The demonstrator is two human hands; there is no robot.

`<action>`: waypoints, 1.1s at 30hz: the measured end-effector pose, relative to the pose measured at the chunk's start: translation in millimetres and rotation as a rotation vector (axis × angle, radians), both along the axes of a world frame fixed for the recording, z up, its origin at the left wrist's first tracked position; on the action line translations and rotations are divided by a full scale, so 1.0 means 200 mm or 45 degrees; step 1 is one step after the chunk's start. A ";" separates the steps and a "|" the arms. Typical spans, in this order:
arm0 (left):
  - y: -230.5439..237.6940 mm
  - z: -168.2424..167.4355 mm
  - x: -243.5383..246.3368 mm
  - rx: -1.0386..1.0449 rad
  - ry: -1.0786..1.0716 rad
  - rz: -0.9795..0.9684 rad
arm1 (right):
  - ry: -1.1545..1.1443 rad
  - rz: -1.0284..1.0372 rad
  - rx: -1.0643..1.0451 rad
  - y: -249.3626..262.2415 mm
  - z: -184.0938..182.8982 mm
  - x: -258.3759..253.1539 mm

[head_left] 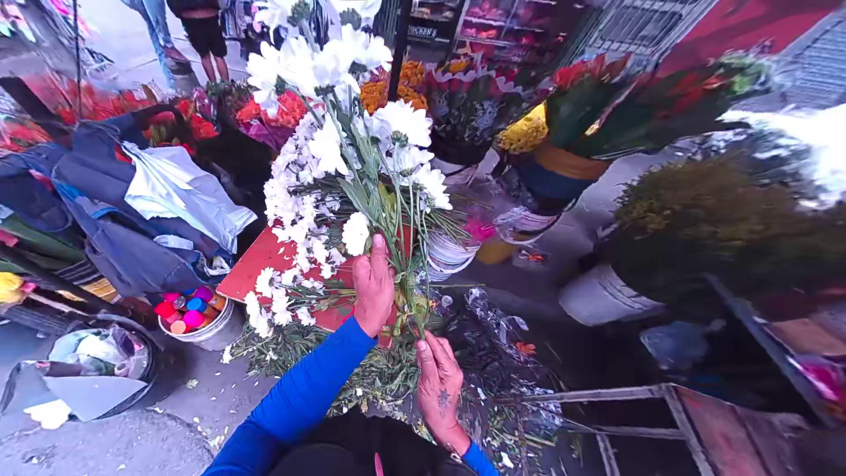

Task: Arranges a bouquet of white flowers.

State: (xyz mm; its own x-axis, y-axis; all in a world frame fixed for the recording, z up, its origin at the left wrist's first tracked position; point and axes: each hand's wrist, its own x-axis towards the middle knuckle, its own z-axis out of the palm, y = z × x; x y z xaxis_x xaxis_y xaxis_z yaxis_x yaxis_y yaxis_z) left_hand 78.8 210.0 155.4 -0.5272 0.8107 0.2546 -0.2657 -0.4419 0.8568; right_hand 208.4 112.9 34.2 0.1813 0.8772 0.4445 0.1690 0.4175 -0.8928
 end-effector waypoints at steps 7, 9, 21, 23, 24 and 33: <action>-0.01 -0.14 0.52 0.099 -0.028 0.052 | 0.036 -0.072 -0.114 -0.12 0.03 0.45; 0.00 -0.15 0.67 0.068 -0.091 0.017 | 0.071 -0.091 -0.157 -0.14 0.02 0.57; -0.50 -0.94 1.14 -1.296 1.786 -1.446 | 0.454 -0.089 -0.139 0.05 0.13 1.16; -0.49 -0.97 1.03 -1.332 1.920 -1.473 | 0.570 -0.034 -0.112 0.05 0.12 1.30; -0.45 -0.90 0.99 -1.283 1.886 -1.377 | 0.627 0.022 -0.118 0.04 0.10 1.37; -0.28 0.19 1.04 0.607 1.226 0.106 | 0.936 0.503 -0.237 -0.18 -0.06 1.33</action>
State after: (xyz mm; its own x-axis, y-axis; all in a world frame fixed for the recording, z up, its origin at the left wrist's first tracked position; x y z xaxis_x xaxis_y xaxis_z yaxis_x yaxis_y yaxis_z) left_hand 286.1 154.6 193.1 0.0146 0.4889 0.8722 0.4746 -0.7712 0.4243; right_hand 474.6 76.4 21.8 0.0330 0.9838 0.1762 -0.6070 0.1597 -0.7785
